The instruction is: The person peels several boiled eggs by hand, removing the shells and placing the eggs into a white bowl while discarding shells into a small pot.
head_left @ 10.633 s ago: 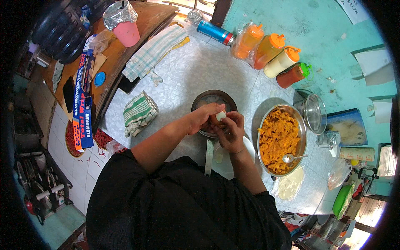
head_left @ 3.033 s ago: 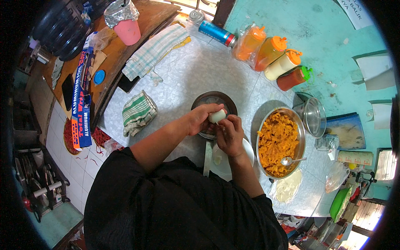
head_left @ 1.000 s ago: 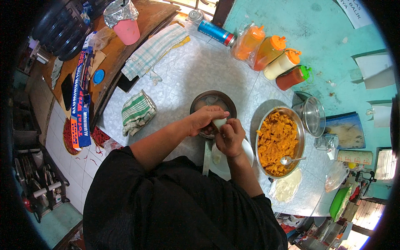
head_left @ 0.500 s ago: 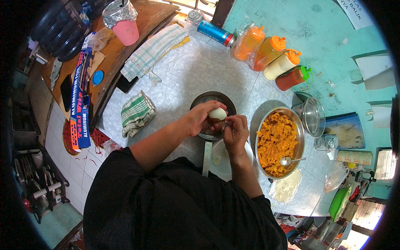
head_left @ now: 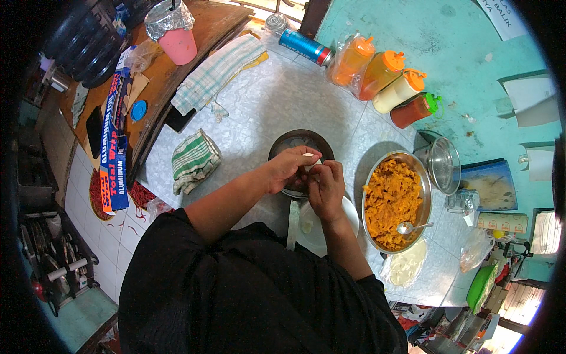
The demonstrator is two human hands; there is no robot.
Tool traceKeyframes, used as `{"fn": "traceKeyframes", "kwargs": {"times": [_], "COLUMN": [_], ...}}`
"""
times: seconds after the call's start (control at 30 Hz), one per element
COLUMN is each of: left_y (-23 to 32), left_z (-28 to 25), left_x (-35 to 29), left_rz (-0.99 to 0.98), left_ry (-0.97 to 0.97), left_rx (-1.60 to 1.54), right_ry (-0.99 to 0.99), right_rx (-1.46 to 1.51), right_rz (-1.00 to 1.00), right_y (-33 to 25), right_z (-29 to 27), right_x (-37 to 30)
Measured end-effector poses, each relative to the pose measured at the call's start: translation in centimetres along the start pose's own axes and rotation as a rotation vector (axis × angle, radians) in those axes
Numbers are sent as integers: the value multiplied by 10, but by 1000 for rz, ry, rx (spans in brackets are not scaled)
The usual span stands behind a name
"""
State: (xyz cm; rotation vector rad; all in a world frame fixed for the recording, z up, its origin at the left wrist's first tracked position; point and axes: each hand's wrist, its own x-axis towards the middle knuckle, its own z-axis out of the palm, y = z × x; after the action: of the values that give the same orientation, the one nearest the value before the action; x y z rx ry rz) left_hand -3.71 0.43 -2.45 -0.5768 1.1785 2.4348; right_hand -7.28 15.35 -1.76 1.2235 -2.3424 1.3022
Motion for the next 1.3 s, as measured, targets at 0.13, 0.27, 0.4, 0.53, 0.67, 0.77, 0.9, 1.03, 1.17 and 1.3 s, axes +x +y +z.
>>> {"fn": "traceKeyframes", "kwargs": {"times": [0.13,0.27,0.4,0.53,0.67,0.77,0.9,1.03,1.17,1.3], "left_y": [0,3,8,4,4,4,1,7,11,14], "left_z": [3,5,7,3,3,7,6,9,4,2], "left_x": [-2,-4,-10,-2,-4,-4,1,-4,-8,-10], "left_rz": [-2,-1,-20,-81,-27,-27,-17,-32,-48,-49], "left_ry": [4,19,8,18,-9,16,38,25,-36,-130], "left_rx": [-11,7,0,-20,-23,-6,44,-64,-192,-364], "right_ry": [-42,-42,15,32,59,1,7,15,54,-3], "right_rx": [-13,-44,-20,-85,-55,-129,-126,-139,-45,43], "right_rz": [37,-29,-38,-80,-92,-114,-98,-122,-108,-93], "right_y": [2,4,2,5,5,1,2,5,0,1], "right_z": [0,-4,-4,-6,-6,-7,-3,-5,-14,-26], "right_x": [-3,-2,0,-2,-2,5,5,2,4,7]}}
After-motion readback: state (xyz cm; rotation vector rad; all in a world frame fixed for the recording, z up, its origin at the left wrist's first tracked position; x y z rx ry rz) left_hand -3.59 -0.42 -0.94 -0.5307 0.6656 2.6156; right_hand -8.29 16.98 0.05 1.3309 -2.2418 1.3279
